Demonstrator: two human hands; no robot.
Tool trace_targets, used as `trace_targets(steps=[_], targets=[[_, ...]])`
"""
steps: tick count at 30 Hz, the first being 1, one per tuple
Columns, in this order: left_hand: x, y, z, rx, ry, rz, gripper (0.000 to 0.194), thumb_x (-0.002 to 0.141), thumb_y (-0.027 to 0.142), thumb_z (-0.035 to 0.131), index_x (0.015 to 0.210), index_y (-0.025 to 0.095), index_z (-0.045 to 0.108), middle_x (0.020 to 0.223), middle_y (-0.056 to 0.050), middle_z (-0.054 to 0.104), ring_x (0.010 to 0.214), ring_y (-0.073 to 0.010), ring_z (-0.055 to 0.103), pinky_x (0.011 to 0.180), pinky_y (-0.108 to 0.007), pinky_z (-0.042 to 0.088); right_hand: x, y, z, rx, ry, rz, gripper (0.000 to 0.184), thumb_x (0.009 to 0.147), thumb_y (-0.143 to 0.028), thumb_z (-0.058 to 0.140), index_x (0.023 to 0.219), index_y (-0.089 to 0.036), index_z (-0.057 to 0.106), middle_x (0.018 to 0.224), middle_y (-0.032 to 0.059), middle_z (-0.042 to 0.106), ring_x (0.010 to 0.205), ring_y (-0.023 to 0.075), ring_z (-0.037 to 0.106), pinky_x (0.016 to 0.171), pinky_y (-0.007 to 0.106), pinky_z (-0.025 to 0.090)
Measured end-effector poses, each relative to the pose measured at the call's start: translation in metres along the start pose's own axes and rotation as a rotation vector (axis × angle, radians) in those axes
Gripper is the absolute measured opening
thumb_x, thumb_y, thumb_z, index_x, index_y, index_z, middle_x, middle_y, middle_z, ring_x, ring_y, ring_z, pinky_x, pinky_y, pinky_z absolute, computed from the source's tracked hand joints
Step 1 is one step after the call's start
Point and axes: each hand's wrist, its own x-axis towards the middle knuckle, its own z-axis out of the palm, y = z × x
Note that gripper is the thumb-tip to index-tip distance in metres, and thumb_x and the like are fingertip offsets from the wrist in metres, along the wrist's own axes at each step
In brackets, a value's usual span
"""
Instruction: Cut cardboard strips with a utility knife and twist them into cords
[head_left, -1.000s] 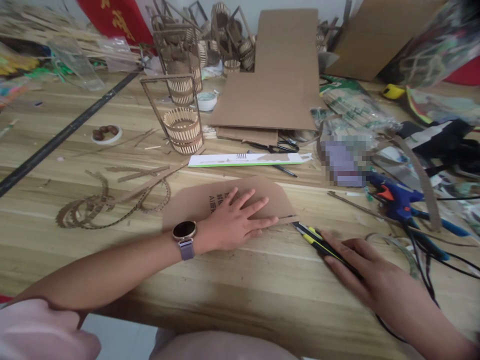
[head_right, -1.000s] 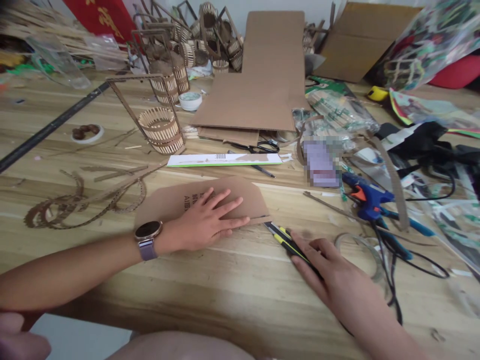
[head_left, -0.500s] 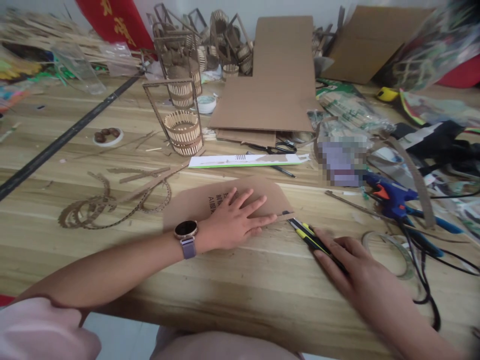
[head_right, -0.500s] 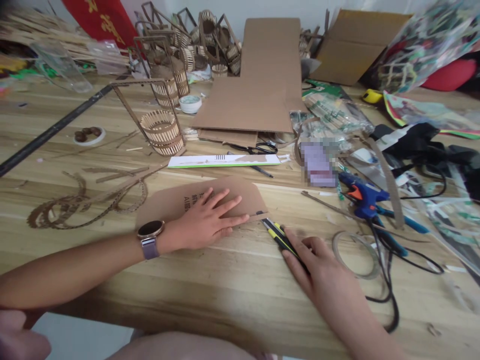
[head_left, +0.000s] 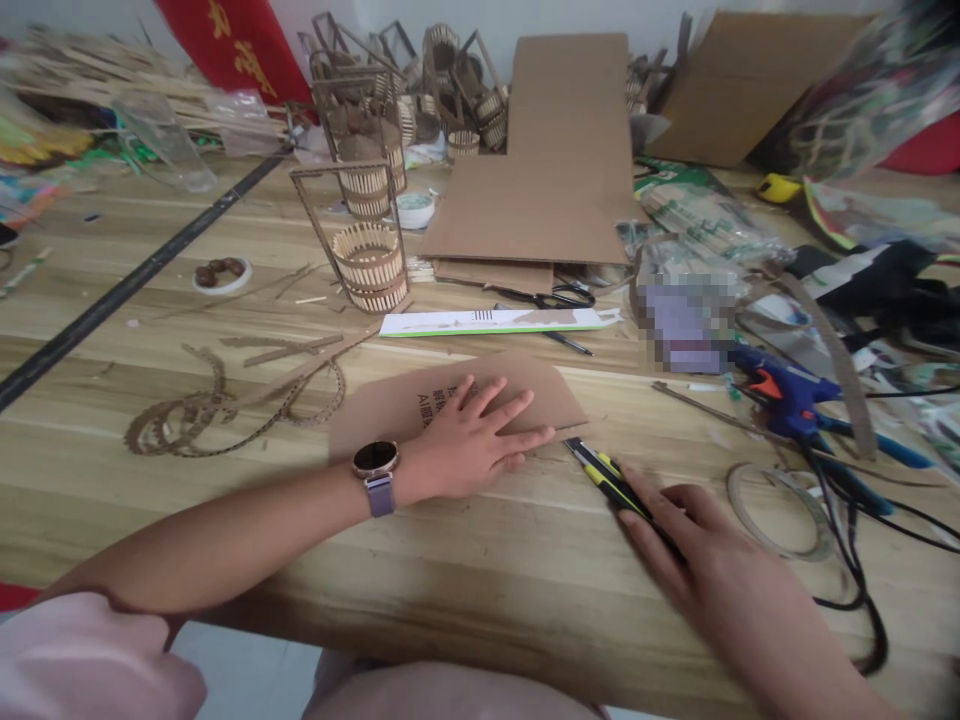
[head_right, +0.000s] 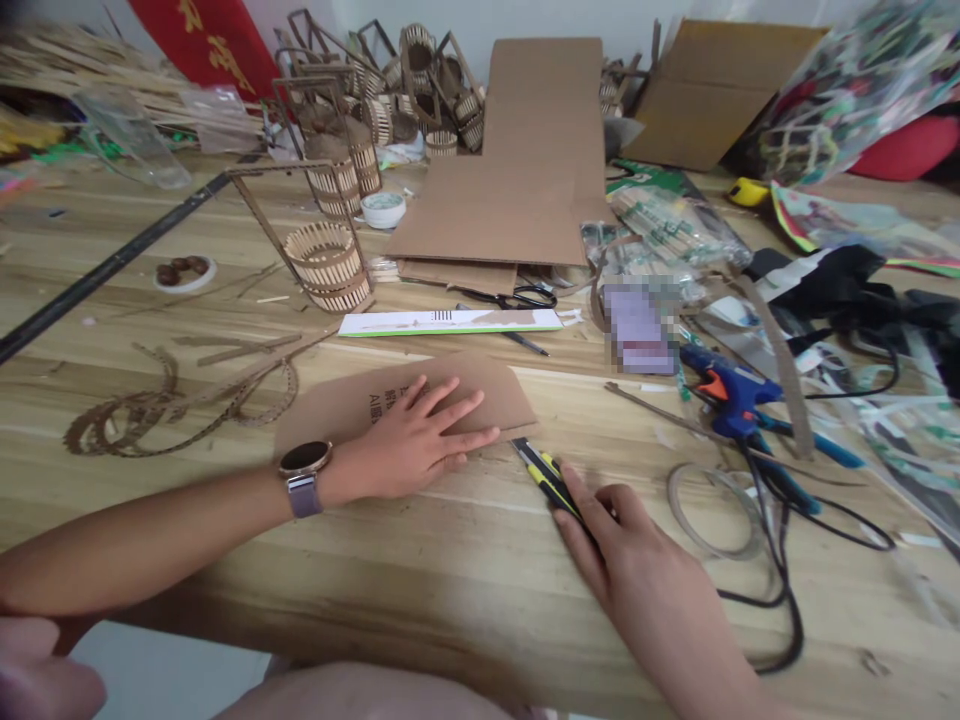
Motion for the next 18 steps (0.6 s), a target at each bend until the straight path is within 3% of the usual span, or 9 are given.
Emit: trace_targets(steps=[10,13,15,18], targets=[[0.001,0.003,-0.001,0.009,0.016,-0.02,0.048,0.105,0.042,0.032,0.153,0.04,0.031,0.165,-0.005,0.021,0.149,-0.0412,0.021,0.114,-0.069,0.021,0.0,-0.015,-0.001,-0.026,0.017,-0.044,0.056,0.103,-0.049,0.026,0.135,-0.02,0.061,0.084,0.0054,0.064,0.053,0.0159,0.067,0.036,0.026,0.049],[0.0,0.003,-0.001,0.012,0.028,-0.038,0.053,0.105,0.044,0.031,0.156,0.033,0.026,0.164,-0.007,0.023,0.149,-0.0402,0.02,0.116,-0.066,0.021,0.006,-0.017,-0.001,-0.023,0.0,-0.012,0.056,0.102,-0.05,0.026,0.134,-0.021,0.062,0.088,0.0063,0.065,0.055,0.0166,0.068,0.036,0.026,0.048],[-0.005,-0.001,0.0,0.021,0.032,-0.002,0.056,0.105,0.046,0.029,0.158,0.028,0.022,0.164,-0.009,0.023,0.15,-0.0391,0.02,0.117,-0.062,0.021,0.008,-0.016,0.001,-0.022,-0.009,0.003,0.056,0.102,-0.05,0.026,0.135,-0.023,0.062,0.09,0.0065,0.066,0.056,0.0167,0.069,0.037,0.026,0.048],[-0.021,-0.013,0.002,0.056,0.033,0.121,0.052,0.106,0.045,0.027,0.156,0.033,0.026,0.164,-0.006,0.024,0.15,-0.0364,0.02,0.118,-0.058,0.02,0.009,-0.014,0.003,-0.031,-0.004,0.013,0.056,0.102,-0.052,0.026,0.134,-0.024,0.062,0.091,0.0065,0.066,0.056,0.0165,0.068,0.038,0.027,0.047]])
